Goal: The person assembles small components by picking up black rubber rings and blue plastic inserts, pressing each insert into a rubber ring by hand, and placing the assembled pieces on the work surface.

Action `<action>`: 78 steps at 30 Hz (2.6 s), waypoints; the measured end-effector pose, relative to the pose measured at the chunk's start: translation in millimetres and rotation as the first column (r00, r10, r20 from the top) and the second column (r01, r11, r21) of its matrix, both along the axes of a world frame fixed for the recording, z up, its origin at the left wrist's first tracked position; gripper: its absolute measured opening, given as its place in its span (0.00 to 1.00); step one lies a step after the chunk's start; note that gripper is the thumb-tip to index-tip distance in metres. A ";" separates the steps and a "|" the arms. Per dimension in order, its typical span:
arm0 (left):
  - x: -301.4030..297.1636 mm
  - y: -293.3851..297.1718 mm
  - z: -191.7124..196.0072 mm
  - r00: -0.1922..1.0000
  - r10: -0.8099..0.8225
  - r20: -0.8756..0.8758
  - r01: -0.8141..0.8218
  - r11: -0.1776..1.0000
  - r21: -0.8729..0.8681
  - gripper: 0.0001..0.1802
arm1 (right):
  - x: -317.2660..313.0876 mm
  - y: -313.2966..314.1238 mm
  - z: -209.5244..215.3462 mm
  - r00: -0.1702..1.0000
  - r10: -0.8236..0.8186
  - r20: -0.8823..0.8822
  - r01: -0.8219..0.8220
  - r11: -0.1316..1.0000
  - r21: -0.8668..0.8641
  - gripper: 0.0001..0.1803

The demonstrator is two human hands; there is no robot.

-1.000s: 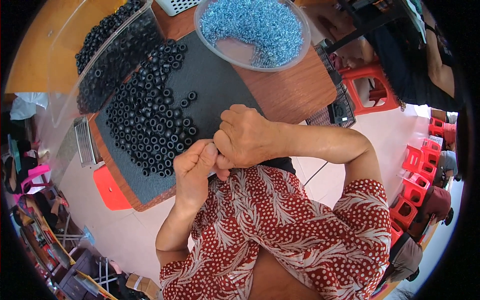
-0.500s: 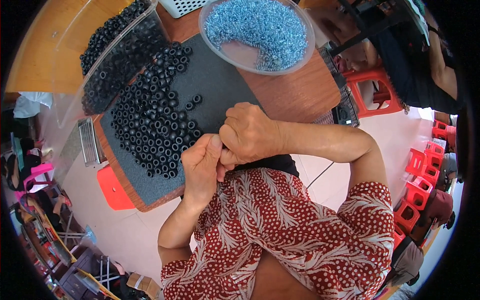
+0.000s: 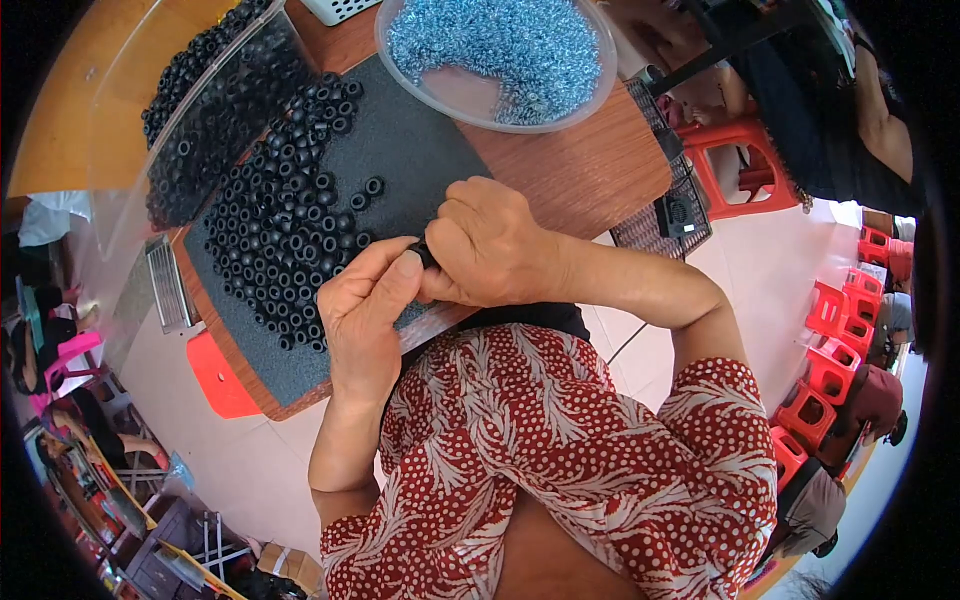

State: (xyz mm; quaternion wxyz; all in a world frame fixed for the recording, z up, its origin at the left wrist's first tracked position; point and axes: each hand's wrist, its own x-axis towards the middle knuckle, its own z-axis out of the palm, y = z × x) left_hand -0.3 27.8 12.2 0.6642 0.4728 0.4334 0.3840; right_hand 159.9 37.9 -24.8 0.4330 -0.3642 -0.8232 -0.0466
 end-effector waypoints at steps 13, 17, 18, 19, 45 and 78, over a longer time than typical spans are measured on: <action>2.5 -5.6 -23.9 0.960 0.139 -0.243 -0.057 0.947 0.315 0.10 | -6.1 -13.0 0.8 0.983 -0.066 0.173 0.091 0.986 -0.140 0.13; 7.0 -3.0 -20.5 0.908 0.207 -0.364 -0.013 0.883 0.470 0.09 | -9.2 -15.0 3.5 0.977 -0.111 0.185 0.145 0.973 -0.180 0.10; 7.6 -2.6 -21.4 0.908 0.206 -0.364 -0.012 0.883 0.470 0.09 | -9.7 -15.6 3.5 0.978 -0.110 0.180 0.149 0.964 -0.222 0.09; 8.0 -2.5 -22.1 0.913 0.213 -0.349 -0.019 0.876 0.482 0.09 | -10.8 -16.5 3.9 0.978 -0.110 0.179 0.149 0.964 -0.221 0.09; 79.3 46.2 -23.4 0.577 -0.026 -0.816 0.745 0.426 0.514 0.07 | 73.3 -44.6 12.5 0.888 -0.460 0.000 0.350 0.676 -0.649 0.16; 95.9 24.9 -56.8 0.677 0.107 -0.728 0.730 -0.218 0.648 0.06 | 65.2 -40.5 -16.0 0.922 -0.135 -0.363 0.030 0.959 -0.281 0.05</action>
